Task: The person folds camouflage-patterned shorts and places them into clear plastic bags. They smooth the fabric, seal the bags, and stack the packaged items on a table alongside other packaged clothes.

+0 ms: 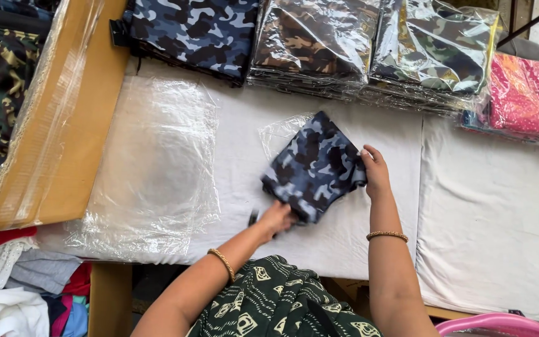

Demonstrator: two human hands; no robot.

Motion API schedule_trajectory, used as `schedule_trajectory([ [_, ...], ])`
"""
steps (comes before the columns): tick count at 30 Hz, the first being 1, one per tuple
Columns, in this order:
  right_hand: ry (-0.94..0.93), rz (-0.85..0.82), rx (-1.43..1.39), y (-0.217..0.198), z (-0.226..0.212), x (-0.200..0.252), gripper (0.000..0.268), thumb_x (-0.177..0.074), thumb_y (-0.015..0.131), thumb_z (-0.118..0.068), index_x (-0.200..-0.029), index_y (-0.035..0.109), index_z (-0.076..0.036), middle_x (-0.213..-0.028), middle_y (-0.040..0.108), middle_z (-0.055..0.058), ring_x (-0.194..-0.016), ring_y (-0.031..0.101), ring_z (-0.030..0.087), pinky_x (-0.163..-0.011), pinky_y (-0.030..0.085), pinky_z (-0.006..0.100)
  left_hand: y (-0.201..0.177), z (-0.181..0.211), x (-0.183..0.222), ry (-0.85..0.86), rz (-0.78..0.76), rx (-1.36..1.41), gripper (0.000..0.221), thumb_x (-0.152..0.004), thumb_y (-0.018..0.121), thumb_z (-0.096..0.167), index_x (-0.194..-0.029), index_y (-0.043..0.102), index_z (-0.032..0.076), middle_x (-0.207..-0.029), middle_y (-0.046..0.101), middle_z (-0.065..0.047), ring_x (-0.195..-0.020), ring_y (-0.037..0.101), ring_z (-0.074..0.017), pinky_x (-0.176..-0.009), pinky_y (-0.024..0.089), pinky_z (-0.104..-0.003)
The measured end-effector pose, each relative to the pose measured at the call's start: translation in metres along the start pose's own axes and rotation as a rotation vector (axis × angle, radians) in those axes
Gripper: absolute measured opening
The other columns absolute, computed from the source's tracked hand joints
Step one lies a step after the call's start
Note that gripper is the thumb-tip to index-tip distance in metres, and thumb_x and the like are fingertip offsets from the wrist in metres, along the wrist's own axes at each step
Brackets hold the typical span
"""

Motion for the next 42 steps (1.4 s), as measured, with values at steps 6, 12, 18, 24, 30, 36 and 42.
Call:
schedule_trajectory([
  [6,-0.557,0.513,0.357,-0.05,0.021,0.076,0.039,-0.098,0.068,-0.007,-0.133,0.054,0.003,-0.126,0.057,0.012,-0.113,0.059,0.019,-0.094,0.049,0.032,-0.022,0.049,0.05,0.163,0.129,-0.653,0.027,-0.103,0.048,0.026,-0.111,0.064,0.006,-0.104,0.077,-0.019,-0.088,0.073,-0.0278,-0.079,0.057,-0.04],
  [12,-0.007,0.137,0.108,0.01,0.117,0.138,0.016,-0.093,0.062,-0.004,-0.109,0.064,-0.003,-0.097,0.069,0.009,-0.081,0.065,0.017,-0.076,0.054,0.032,-0.006,0.179,0.109,0.796,0.59,-0.972,0.036,-0.095,0.065,0.029,-0.122,0.06,0.006,-0.124,0.062,-0.018,-0.115,0.055,-0.0341,-0.099,0.047,-0.048],
  [18,-1.033,-0.239,0.917,0.09,0.009,0.241,0.021,-0.081,0.067,-0.001,-0.101,0.066,-0.006,-0.107,0.067,0.01,-0.099,0.063,0.029,-0.089,0.051,0.04,0.052,0.16,0.123,1.148,0.299,-1.53,0.051,-0.09,0.07,0.03,-0.14,0.059,0.029,-0.158,0.04,-0.009,-0.147,0.032,-0.0304,-0.12,0.025,-0.051],
  [24,-1.066,-0.665,1.233,0.16,0.014,0.261,0.051,-0.074,0.069,-0.002,-0.125,0.071,-0.003,-0.11,0.068,0.01,-0.094,0.061,0.026,-0.079,0.048,0.04,0.048,0.126,0.092,0.994,0.053,-1.697,0.054,-0.093,0.067,0.026,-0.144,0.056,0.035,-0.165,0.032,0.004,-0.152,0.027,-0.0198,-0.125,0.014,-0.049],
  [30,-0.755,-0.807,1.001,0.136,0.038,0.224,0.023,-0.08,0.079,-0.02,-0.101,0.072,-0.013,-0.097,0.07,0.002,-0.096,0.063,0.024,-0.087,0.052,0.038,0.043,0.134,0.09,0.903,-0.017,-1.61,0.049,-0.092,0.068,0.021,-0.138,0.062,0.036,-0.164,0.035,0.005,-0.153,0.027,-0.0188,-0.126,0.014,-0.048],
  [36,0.183,-0.183,0.086,0.051,0.074,0.142,0.032,-0.101,0.063,-0.017,-0.128,0.066,0.0,-0.103,0.071,0.008,-0.083,0.067,0.014,-0.074,0.055,0.028,0.044,0.134,0.094,0.916,-0.027,-1.587,0.044,-0.09,0.069,0.019,-0.133,0.066,0.028,-0.162,0.039,0.003,-0.151,0.03,-0.0194,-0.125,0.015,-0.047],
  [42,0.113,-0.121,0.098,0.047,0.065,0.148,0.035,-0.097,0.06,-0.009,-0.131,0.058,0.001,-0.113,0.069,0.008,-0.09,0.069,0.013,-0.081,0.058,0.028,0.029,0.119,0.102,1.079,0.107,-1.474,0.028,-0.097,0.069,0.018,-0.125,0.067,0.015,-0.153,0.049,0.0,-0.151,0.038,-0.0219,-0.129,0.026,-0.045],
])
Point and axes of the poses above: each hand's wrist, its own x-axis away from the middle knuckle, its own y-axis out of the palm, z = x × y, the point moved 7 cm from there along -x, towards the middle knuckle
